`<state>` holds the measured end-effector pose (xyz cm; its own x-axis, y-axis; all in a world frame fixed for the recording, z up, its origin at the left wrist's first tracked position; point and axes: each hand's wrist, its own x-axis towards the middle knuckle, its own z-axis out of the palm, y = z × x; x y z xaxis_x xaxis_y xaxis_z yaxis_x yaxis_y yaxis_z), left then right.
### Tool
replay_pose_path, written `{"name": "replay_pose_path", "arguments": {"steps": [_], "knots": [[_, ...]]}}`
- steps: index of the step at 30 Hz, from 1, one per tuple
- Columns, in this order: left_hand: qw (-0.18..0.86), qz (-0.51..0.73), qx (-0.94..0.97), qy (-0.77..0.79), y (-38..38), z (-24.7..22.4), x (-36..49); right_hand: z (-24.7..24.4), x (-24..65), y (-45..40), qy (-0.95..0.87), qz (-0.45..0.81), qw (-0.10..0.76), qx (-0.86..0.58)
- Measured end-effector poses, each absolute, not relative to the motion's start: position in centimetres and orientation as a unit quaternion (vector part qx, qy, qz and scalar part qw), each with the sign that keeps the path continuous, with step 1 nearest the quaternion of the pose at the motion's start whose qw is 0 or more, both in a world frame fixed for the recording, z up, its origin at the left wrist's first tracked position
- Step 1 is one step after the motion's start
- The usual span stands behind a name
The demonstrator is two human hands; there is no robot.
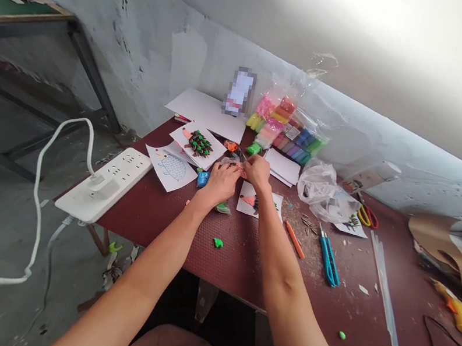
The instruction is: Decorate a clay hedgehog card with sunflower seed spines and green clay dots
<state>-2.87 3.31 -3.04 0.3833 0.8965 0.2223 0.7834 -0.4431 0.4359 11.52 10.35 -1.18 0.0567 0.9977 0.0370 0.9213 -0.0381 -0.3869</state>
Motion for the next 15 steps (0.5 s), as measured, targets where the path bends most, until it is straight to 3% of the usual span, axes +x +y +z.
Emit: {"name": "replay_pose_path", "arguments": {"steps": [5, 9, 12, 15], "knots": [[0.128, 0.235, 0.799, 0.539, 3.0, -2.7, -2.6, -0.6, 12.7, 10.7, -0.612, 0.189, 0.358, -0.679], [0.155, 0.34, 0.759, 0.533, 3.2, -1.8, -2.3, 0.5, 14.1, 9.5, -0.547, 0.275, 0.501, -0.612], [0.257, 0.482, 0.645, 0.535, 3.7, -1.1, -2.2, 1.5, 14.8, 7.1, -0.54, 0.344, 0.529, -0.557], [0.438, 0.564, 0.493, 0.497, 4.0, -0.9, -2.4, 2.1, 15.0, 4.1, -0.546, 0.392, 0.525, -0.521]]}}
